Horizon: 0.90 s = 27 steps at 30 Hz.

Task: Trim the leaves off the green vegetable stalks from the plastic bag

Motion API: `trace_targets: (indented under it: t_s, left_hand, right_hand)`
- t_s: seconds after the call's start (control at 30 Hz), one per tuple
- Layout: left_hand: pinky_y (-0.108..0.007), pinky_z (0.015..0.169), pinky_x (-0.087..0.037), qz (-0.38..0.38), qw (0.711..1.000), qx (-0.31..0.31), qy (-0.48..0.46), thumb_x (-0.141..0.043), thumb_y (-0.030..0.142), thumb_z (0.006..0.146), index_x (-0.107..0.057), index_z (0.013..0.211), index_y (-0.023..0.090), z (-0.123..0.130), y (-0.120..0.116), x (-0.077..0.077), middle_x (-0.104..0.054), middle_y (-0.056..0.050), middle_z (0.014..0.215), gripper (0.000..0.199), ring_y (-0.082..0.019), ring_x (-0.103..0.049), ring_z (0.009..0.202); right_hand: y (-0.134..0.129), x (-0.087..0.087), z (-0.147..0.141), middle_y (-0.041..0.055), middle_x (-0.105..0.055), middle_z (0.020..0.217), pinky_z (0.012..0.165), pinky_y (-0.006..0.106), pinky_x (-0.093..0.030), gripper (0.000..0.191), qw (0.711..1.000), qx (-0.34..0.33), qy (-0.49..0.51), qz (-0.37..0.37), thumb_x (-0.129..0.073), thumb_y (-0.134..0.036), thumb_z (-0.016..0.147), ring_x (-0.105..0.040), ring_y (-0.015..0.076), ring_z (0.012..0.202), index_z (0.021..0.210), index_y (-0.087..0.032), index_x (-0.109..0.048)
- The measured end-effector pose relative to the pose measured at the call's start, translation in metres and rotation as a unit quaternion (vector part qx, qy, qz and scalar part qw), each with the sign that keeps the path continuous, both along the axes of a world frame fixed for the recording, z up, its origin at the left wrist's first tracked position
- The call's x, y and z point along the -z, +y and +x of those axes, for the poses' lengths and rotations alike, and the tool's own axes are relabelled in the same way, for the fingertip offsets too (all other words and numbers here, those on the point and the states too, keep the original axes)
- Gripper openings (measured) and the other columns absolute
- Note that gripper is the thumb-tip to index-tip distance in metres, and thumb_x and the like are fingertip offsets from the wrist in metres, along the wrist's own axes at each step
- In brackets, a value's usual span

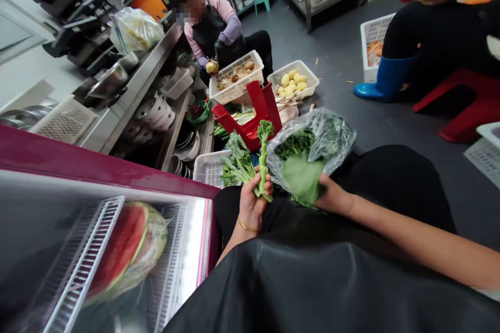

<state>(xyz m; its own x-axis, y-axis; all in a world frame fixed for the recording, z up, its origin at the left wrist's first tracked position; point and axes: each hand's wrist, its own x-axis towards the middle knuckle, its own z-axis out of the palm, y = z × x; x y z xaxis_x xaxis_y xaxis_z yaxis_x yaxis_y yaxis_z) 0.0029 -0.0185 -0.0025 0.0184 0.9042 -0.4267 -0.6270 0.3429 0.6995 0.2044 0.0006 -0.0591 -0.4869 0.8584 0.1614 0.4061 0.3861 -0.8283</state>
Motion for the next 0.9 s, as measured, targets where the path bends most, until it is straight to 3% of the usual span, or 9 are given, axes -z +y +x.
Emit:
trace_targets:
  t_s: [0.1, 0.2, 0.23, 0.33, 0.4, 0.53, 0.67, 0.8, 0.9]
  left_hand:
    - [-0.019, 0.042, -0.031, -0.005, 0.997, 0.047, -0.053, -0.07, 0.032, 0.067, -0.06, 0.098, 0.017, -0.007, -0.003, 0.001, -0.056, -0.001, 0.07, 0.036, -0.006, -0.043, 0.049]
    - [-0.019, 0.038, -0.025, -0.007, 0.995, 0.081, -0.057, -0.066, 0.036, 0.068, -0.062, 0.097, 0.016, -0.008, -0.008, 0.006, -0.05, -0.001, 0.065, 0.036, -0.005, -0.033, 0.045]
    - [-0.019, 0.037, -0.022, -0.006, 0.994, 0.092, -0.06, -0.066, 0.037, 0.067, -0.062, 0.096, 0.015, -0.008, -0.009, 0.008, -0.048, 0.0, 0.063, 0.037, -0.005, -0.031, 0.044]
    - [-0.019, 0.036, -0.021, -0.013, 0.988, 0.141, -0.067, -0.066, 0.04, 0.065, -0.061, 0.09, 0.014, -0.004, -0.012, 0.012, -0.048, 0.0, 0.059, 0.037, -0.005, -0.031, 0.041]
    - [-0.02, 0.037, -0.024, -0.009, 0.985, 0.16, -0.059, -0.068, 0.042, 0.064, -0.06, 0.09, 0.014, -0.001, -0.013, 0.011, -0.054, -0.002, 0.062, 0.039, -0.006, -0.037, 0.042]
    - [-0.021, 0.041, -0.035, 0.061, 0.995, 0.074, 0.023, -0.073, 0.04, 0.066, -0.057, 0.107, 0.018, 0.006, -0.016, 0.005, -0.064, -0.003, 0.073, 0.049, -0.01, -0.05, 0.047]
    - [-0.023, 0.042, -0.038, 0.092, 0.992, 0.039, 0.075, -0.074, 0.037, 0.068, -0.056, 0.112, 0.017, 0.014, -0.017, 0.003, -0.063, -0.002, 0.071, 0.052, -0.011, -0.053, 0.047]
    - [-0.019, 0.041, -0.036, 0.048, 0.998, -0.013, 0.026, -0.075, 0.033, 0.066, -0.056, 0.111, 0.019, 0.014, -0.013, 0.006, -0.058, 0.002, 0.065, 0.05, -0.007, -0.049, 0.044]
    - [-0.017, 0.039, -0.033, 0.002, 0.999, 0.017, -0.032, -0.073, 0.032, 0.066, -0.056, 0.106, 0.02, 0.004, -0.011, 0.01, -0.057, 0.002, 0.065, 0.045, -0.006, -0.046, 0.043]
  right_hand:
    - [0.006, 0.007, 0.03, 0.0019, -0.055, 0.046, 0.045, 0.028, -0.045, 0.035, 0.99, -0.059, -0.101, -0.081, -0.065, -0.046, 0.077, -0.054, 0.0163, 0.044, 0.054, -0.02, -0.061]
    - [0.026, -0.011, 0.039, 0.0012, -0.053, 0.043, 0.041, 0.027, -0.04, 0.032, 0.964, -0.079, -0.192, -0.166, -0.072, -0.049, 0.061, -0.052, 0.0162, 0.04, 0.055, -0.02, -0.062]
    - [0.033, -0.023, 0.034, 0.0021, -0.059, 0.05, 0.043, 0.027, -0.042, 0.033, 0.967, -0.071, -0.157, -0.187, -0.069, -0.052, 0.064, -0.055, 0.0163, 0.045, 0.067, -0.019, -0.067]
    - [0.051, -0.066, 0.003, 0.0049, -0.069, 0.078, 0.05, 0.026, -0.047, 0.048, 0.968, -0.055, 0.1, -0.223, -0.058, -0.054, 0.074, -0.062, 0.0156, 0.059, 0.106, -0.019, -0.065]
    - [0.056, -0.087, -0.022, 0.004, -0.068, 0.073, 0.05, 0.027, -0.046, 0.047, 0.953, -0.041, 0.199, -0.224, -0.06, -0.055, 0.072, -0.06, 0.0145, 0.055, 0.1, -0.017, -0.064]
    - [0.056, -0.094, -0.047, -0.0001, -0.052, 0.046, 0.048, 0.026, -0.038, 0.042, 0.989, 0.049, 0.094, -0.106, -0.054, -0.055, 0.079, -0.05, 0.0119, 0.044, 0.058, -0.019, -0.052]
    - [0.044, -0.082, -0.05, 0.0054, -0.058, 0.054, 0.053, 0.026, -0.034, 0.048, 0.993, 0.075, -0.056, 0.079, -0.035, -0.046, 0.092, -0.053, 0.0133, 0.052, 0.056, -0.019, -0.053]
    - [0.015, -0.078, -0.041, 0.0108, -0.065, 0.068, 0.052, 0.028, -0.029, 0.039, 0.959, -0.044, -0.184, 0.213, -0.036, -0.035, 0.091, -0.057, 0.0169, 0.059, 0.072, -0.016, -0.064]
    - [0.009, -0.082, -0.018, 0.0076, -0.062, 0.059, 0.049, 0.027, -0.028, 0.038, 0.948, -0.141, -0.256, 0.127, -0.046, -0.047, 0.088, -0.056, 0.0167, 0.053, 0.07, -0.018, -0.064]
